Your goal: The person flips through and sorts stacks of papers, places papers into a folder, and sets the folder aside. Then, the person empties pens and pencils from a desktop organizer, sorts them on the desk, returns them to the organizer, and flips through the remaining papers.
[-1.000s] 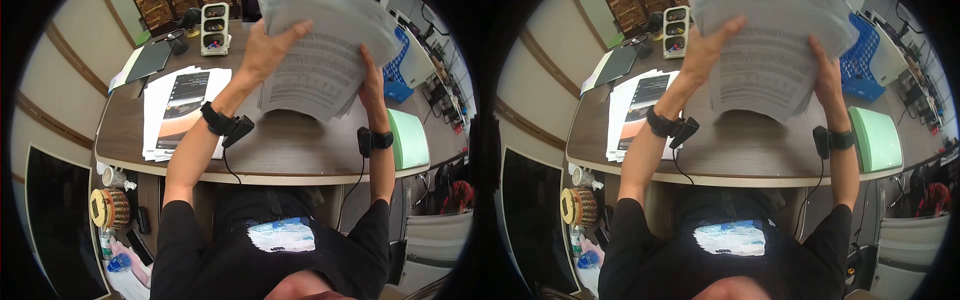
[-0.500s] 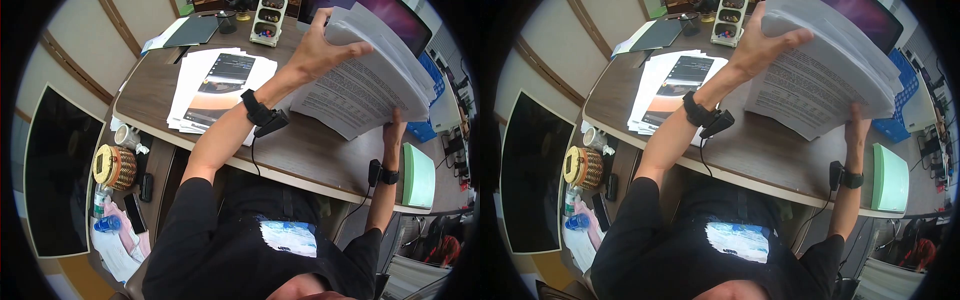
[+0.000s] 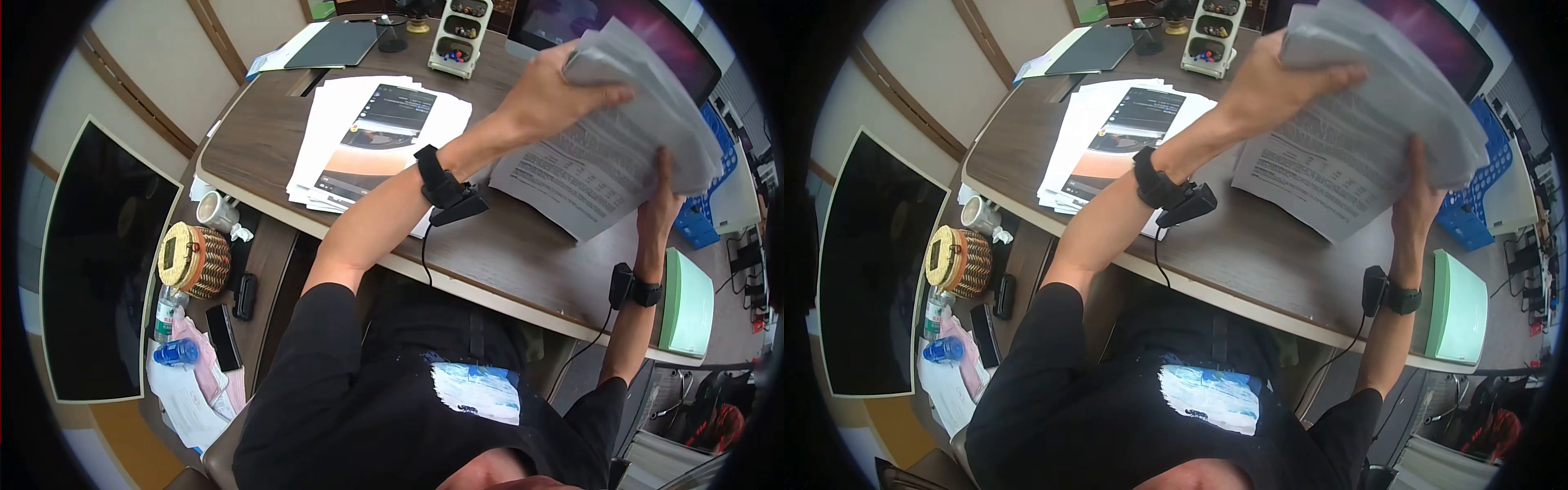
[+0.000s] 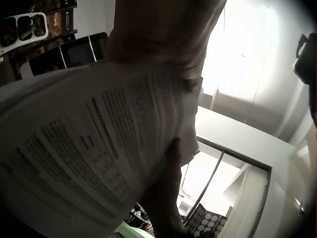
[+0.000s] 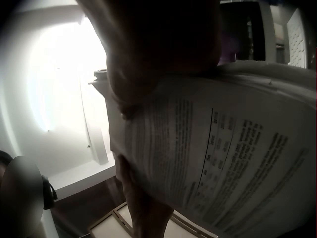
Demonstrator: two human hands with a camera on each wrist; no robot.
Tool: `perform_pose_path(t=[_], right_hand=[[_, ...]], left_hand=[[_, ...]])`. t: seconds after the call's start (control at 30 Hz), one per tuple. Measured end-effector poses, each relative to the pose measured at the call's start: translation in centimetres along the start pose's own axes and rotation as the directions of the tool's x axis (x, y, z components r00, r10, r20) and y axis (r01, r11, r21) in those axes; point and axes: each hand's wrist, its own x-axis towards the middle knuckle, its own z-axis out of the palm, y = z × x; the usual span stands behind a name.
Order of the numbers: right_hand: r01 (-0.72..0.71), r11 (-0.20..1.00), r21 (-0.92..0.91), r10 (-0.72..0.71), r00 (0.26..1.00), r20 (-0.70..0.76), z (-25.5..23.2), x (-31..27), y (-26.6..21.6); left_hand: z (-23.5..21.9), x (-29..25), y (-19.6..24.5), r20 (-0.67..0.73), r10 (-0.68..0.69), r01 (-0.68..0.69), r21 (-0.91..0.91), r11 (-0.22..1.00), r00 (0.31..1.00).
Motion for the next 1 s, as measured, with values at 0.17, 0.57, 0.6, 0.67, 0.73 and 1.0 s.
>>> perform_pose_path(t=[0.17, 0.57, 0.6, 0.67, 0.73, 1.0], right_hand=[[0.004, 1.0, -0.009, -0.004, 1.0, -0.012, 3.4, -2.7, -5.2], [0.074, 0.997, -0.014, -0.071, 0.987, 0.141, -1.7, -3.3, 0.6], [0.1, 0.995, 0.012, -0.101, 0.983, 0.154, -1.4, -3.2, 0.2], [0.11, 0.994, 0.005, -0.109, 0.984, 0.138, -1.1, -2.8, -0.7], [0.13, 0.992, -0.002, -0.129, 0.984, 0.124, -0.8, -2.9, -1.5], [0.117, 0.993, 0.003, -0.116, 0.981, 0.157, 0.2, -4.7, -3.5]], left_hand=[[0.9, -0.3, 0.8, -0.089, -0.029, 0.038, 0.094, 0.995, 0.996], [-1.8, -2.6, -0.6, -0.054, -0.037, 0.042, 0.098, 0.994, 0.998], [-1.5, -2.2, -0.2, -0.099, 0.074, -0.069, 0.052, 0.996, 0.992], [-1.3, -1.5, 1.4, -0.054, 0.122, -0.12, 0.038, 0.992, 0.991], [-0.9, -0.5, 3.4, -0.077, 0.223, -0.231, -0.113, 0.966, 0.972], [1.0, 0.1, 5.3, -0.185, 0.028, -0.004, 0.126, 0.992, 0.982]])
